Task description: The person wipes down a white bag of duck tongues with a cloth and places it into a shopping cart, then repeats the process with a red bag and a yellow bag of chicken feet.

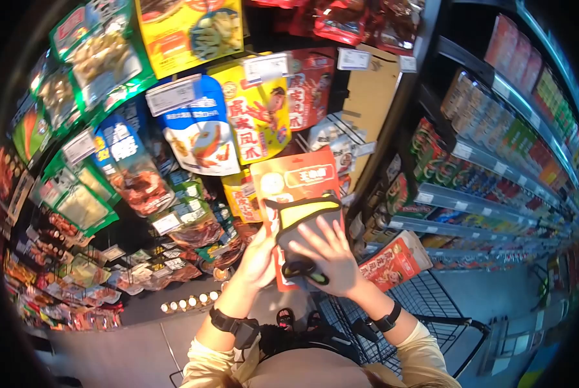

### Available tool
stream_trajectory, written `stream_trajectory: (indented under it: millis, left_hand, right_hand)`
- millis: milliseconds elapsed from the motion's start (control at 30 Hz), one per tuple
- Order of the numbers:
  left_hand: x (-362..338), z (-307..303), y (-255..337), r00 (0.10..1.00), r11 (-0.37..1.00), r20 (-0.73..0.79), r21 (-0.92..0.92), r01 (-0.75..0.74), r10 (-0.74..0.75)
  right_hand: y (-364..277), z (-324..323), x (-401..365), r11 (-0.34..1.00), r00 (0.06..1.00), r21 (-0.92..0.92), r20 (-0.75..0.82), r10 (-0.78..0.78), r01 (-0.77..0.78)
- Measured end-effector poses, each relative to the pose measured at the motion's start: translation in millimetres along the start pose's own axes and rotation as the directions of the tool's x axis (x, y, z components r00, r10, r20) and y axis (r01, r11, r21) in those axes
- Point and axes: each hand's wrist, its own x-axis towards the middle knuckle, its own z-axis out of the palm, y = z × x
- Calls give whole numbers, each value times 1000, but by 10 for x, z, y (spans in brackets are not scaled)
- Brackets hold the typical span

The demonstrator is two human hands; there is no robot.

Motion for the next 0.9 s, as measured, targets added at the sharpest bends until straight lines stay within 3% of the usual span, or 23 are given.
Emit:
stream_trajectory:
  millis: [33,100,167,233,300,367,400,433,467,500,567,633,667,700,767,800,833,900]
  left_hand:
    - [8,-233,151,922,972,387,-216,88,3]
    - [-155,-217,220,995,997,98,68,25,-31]
    - [-214,-372,70,995,984,75,169,47,-60]
    - [-317,-199,30,998,985,-46,160,57,-50]
    - [-259,-721,-19,999,968,17,249,25,-31]
    - [-350,-839,190,958,972,285,-229,44,23]
    - [-431,-488,338,992,991,-8,-29,-128,128]
    - [-437,-564,446,981,982,69,33,-184,182]
    - [-461,-398,491,977,974,13,78,-213,212]
    - [-509,-235,520,969,964,-49,121,-235,242]
    - [-529,-352,419,987,990,92,52,-135,129]
    - [-554,-131,267,995,981,12,166,-96,96]
    - [-545,-83,180,1000,993,2,120,-17,17]
    - [-520,-71,58,999,995,12,86,-42,41]
    - [-430,-126,-75,995,987,-10,131,-92,94]
    - [-395,-196,-18,997,965,16,251,-78,76]
    - [-411,-182,-37,987,986,-23,43,-158,160]
    - [-465,-220,82,985,985,16,-9,-172,172]
  right_hand:
    - [30,13,58,999,1000,47,-11,12,-12]
    - [86,82,285,907,964,407,-177,198,-112]
    - [60,113,584,878,930,473,-287,229,-70]
    - [-183,-3,815,986,969,164,-238,68,-29]
    - [-470,47,858,995,993,-33,-70,-98,96]
    - [-615,104,700,973,972,43,56,-230,228]
    - [-616,159,576,961,958,-2,73,-276,277]
    - [-554,244,445,942,941,-49,94,-325,331]
    - [-424,358,328,925,936,-145,64,-345,351]
    - [-384,286,291,959,959,-77,99,-265,273]
    - [-312,174,339,981,989,171,-130,-74,96]
    - [-233,59,507,890,972,456,-209,106,1]
    - [-211,28,587,911,967,412,-242,83,25]
    - [-199,-4,658,929,960,366,-274,60,46]
    - [-358,-114,719,989,981,130,-188,-51,76]
    - [-429,-110,677,989,985,99,-138,-99,113]
    - [-473,-100,626,986,985,69,-88,-148,154]
    - [-423,47,388,962,962,33,-41,-269,270]
